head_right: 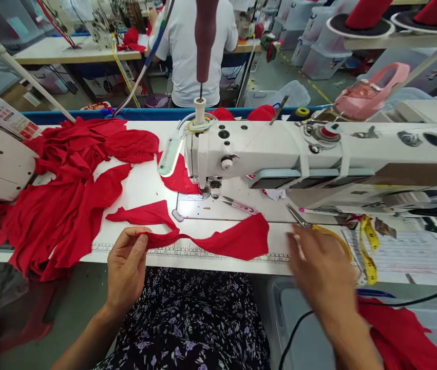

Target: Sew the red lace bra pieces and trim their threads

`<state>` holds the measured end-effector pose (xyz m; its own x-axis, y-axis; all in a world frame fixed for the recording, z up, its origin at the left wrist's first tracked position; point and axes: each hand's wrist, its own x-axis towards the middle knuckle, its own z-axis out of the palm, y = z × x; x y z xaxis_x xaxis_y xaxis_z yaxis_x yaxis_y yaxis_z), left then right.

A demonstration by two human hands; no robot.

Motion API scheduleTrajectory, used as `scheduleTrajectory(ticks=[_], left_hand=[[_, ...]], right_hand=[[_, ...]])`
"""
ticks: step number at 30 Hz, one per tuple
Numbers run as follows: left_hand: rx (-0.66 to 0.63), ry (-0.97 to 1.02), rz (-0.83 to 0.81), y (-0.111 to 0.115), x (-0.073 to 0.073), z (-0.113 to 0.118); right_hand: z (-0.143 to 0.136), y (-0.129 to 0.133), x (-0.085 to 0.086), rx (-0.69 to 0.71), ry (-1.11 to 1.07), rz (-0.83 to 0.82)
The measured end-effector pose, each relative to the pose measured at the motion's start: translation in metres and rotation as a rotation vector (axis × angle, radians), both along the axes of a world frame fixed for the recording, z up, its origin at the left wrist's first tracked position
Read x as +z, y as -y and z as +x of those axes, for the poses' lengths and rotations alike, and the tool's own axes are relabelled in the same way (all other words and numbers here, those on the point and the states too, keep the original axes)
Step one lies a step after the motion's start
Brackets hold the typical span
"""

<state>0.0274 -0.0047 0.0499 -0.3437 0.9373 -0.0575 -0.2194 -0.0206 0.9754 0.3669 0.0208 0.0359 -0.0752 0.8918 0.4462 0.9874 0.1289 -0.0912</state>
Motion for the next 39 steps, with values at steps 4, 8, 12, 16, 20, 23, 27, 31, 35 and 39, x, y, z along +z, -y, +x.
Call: scheduleTrajectory(ticks=[4, 8, 12, 16, 20, 23, 27, 31, 35, 39], left_hand=[[-0.172, -0.251, 0.062, -0.02, -0.008, 0.005], [-0.271, -0.752, 0.059, -0.029, -0.027, -0.021], [-0.255, -1.25, 0.116, -0.014, -0.039, -0.055], [-0.238, -1.583, 0.197, -0.001, -0.042, -0.066], [-0.138, -1.593, 0.315, 0.005, -0.038, -0.053], [-0.173, -1.484, 0.479, 0.009, -0.035, -0.027], [-0.344, -1.471, 0.517, 0.012, -0.04, 0.013], [-0.398, -1.505, 0.451, 0.014, -0.052, 0.019], [-0.405, -1.539, 0.463, 0.018, -0.055, 0.005], [-0.405, -1.524, 0.462, 0.025, -0.056, -0.002]], right_hand=[[-0.095, 0.002, -0.011, 0.596, -0.266, -0.209], [-0.097, -0.006, -0.017, 0.665, -0.387, -0.25], [-0.04, -0.008, -0.003, 0.506, -0.453, -0.396], [-0.004, -0.011, 0.003, 0.368, -0.318, -0.45], [-0.016, -0.009, 0.003, 0.374, -0.097, -0.251], [-0.052, -0.005, 0.005, 0.445, -0.161, -0.11], [-0.105, -0.003, -0.002, 0.712, -0.258, -0.173], [-0.123, 0.0, -0.02, 0.698, -0.17, -0.229], [-0.119, 0.012, -0.025, 0.697, -0.143, -0.205], [-0.115, 0.024, -0.027, 0.652, -0.179, -0.17]])
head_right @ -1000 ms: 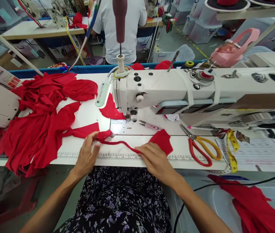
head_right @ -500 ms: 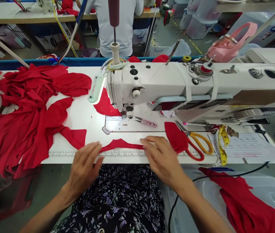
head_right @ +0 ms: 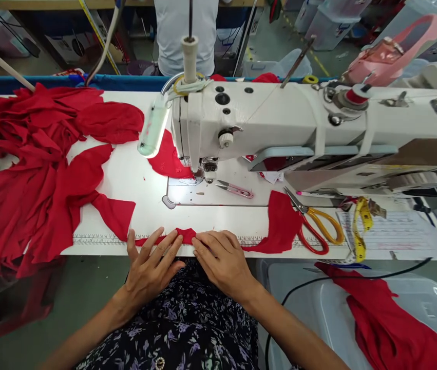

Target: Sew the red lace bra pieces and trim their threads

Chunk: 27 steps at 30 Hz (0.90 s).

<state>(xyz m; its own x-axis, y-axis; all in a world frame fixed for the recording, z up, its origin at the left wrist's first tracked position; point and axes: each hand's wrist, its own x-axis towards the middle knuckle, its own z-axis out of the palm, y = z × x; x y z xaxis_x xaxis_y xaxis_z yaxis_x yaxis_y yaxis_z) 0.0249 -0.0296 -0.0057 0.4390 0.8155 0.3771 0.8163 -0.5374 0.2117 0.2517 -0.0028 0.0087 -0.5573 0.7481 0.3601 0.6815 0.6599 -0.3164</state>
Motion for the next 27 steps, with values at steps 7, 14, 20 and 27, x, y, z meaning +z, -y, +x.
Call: scheduleTrajectory(ticks=[7, 14, 20, 27], left_hand=[[0.033, 0.055, 0.005, 0.007, -0.01, -0.007], [0.069, 0.007, 0.113, 0.008, -0.007, -0.001], [0.151, 0.161, 0.121, -0.002, 0.01, -0.017], [-0.176, 0.223, -0.194, -0.06, 0.047, -0.044]], right_hand=[[0.023, 0.009, -0.015, -0.111, -0.097, 0.049], [0.012, 0.01, -0.006, -0.084, -0.073, 0.101], [-0.002, -0.013, 0.008, 0.012, -0.139, -0.019], [0.009, -0.054, 0.022, 0.253, -0.077, -0.234]])
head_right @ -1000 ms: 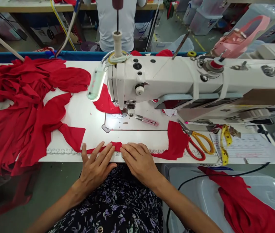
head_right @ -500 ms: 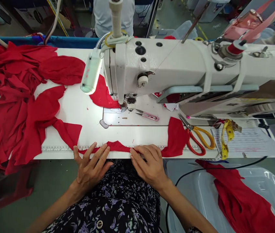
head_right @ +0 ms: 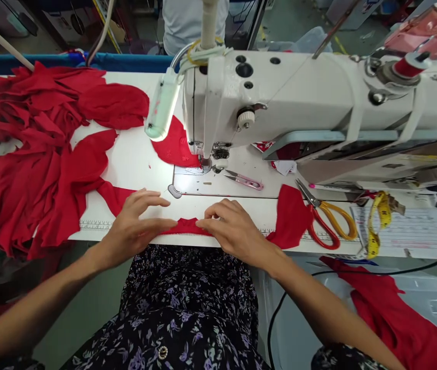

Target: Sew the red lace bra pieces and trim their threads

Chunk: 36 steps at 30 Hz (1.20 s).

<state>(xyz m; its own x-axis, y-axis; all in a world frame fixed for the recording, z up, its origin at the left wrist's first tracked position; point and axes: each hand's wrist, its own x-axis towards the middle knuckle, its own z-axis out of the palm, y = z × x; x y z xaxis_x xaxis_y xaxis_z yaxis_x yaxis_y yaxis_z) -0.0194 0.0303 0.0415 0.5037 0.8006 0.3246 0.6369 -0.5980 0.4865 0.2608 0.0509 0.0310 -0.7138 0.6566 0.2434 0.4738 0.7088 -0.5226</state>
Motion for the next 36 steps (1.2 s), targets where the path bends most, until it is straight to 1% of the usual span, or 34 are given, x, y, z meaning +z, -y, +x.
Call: scheduleTrajectory(ticks=[2, 3, 5, 8, 13, 19, 23, 26, 31, 36], left_hand=[[-0.121, -0.076, -0.04, -0.015, -0.002, -0.002], [-0.161, -0.117, -0.045, -0.021, -0.004, -0.003], [-0.217, -0.182, -0.036, -0.029, -0.01, -0.004], [-0.264, -0.237, -0.007, -0.035, -0.016, -0.006], [-0.294, -0.309, 0.037, -0.038, -0.016, -0.009], [-0.338, -0.416, 0.063, -0.042, -0.005, -0.009], [-0.367, -0.486, 0.049, -0.045, 0.0, -0.007], [-0.39, -0.496, 0.048, -0.047, 0.0, -0.007], [-0.428, -0.449, 0.063, -0.047, -0.004, -0.011], [-0.4, -0.452, 0.067, -0.045, -0.005, -0.015]], right_hand=[[0.001, -0.008, 0.002, 0.063, 0.048, 0.01], [0.001, -0.012, 0.003, 0.086, 0.077, 0.016], [0.001, -0.017, 0.004, 0.123, 0.134, 0.023], [0.001, -0.022, 0.005, 0.172, 0.201, 0.038], [0.001, -0.03, 0.006, 0.225, 0.253, 0.039], [0.003, -0.041, 0.014, 0.286, 0.354, -0.067], [0.008, -0.043, 0.015, 0.313, 0.362, -0.11], [0.01, -0.042, 0.014, 0.321, 0.349, -0.11], [0.011, -0.042, 0.013, 0.312, 0.351, -0.111], [0.011, -0.042, 0.015, 0.316, 0.36, -0.077]])
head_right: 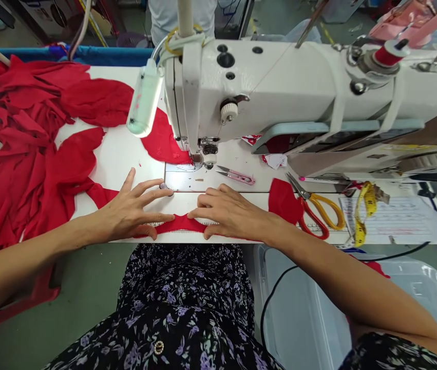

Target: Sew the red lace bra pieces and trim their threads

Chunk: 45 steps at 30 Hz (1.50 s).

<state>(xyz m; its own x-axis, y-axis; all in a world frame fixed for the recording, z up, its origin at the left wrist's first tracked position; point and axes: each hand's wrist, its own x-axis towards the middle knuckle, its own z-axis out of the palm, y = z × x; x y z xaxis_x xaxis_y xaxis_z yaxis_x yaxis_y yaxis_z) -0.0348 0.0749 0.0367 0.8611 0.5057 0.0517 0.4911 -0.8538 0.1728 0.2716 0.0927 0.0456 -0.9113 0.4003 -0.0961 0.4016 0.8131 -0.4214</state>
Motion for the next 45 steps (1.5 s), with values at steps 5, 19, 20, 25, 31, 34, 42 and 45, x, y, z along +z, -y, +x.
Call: scheduleTrajectory(ticks=[5, 19, 20, 25, 31, 34, 42, 45], left_hand=[[0.002, -0.013, -0.043, -0.002, -0.001, -0.001], [0.002, -0.106, -0.164, -0.013, 0.011, 0.004], [0.002, -0.108, -0.164, -0.013, 0.011, 0.004], [-0.008, -0.097, -0.15, -0.012, 0.009, 0.002], [-0.016, -0.077, -0.137, -0.013, 0.007, 0.003], [0.028, -0.065, -0.129, -0.006, 0.012, 0.001], [0.44, 0.404, 0.189, 0.07, 0.003, -0.003], [0.488, 0.409, 0.183, 0.096, -0.01, 0.013]], right_hand=[[0.0, -0.001, 0.0, 0.017, 0.01, -0.003], [0.001, -0.004, 0.003, 0.035, 0.062, 0.014], [0.002, -0.004, 0.003, 0.036, 0.068, 0.01], [0.003, -0.001, 0.007, 0.019, 0.092, -0.006], [0.004, 0.0, 0.008, 0.001, 0.086, -0.004], [0.007, 0.004, 0.009, -0.009, 0.084, 0.014], [-0.01, 0.063, -0.007, -0.343, -0.272, 0.156], [-0.021, 0.071, -0.023, -0.351, -0.278, 0.197]])
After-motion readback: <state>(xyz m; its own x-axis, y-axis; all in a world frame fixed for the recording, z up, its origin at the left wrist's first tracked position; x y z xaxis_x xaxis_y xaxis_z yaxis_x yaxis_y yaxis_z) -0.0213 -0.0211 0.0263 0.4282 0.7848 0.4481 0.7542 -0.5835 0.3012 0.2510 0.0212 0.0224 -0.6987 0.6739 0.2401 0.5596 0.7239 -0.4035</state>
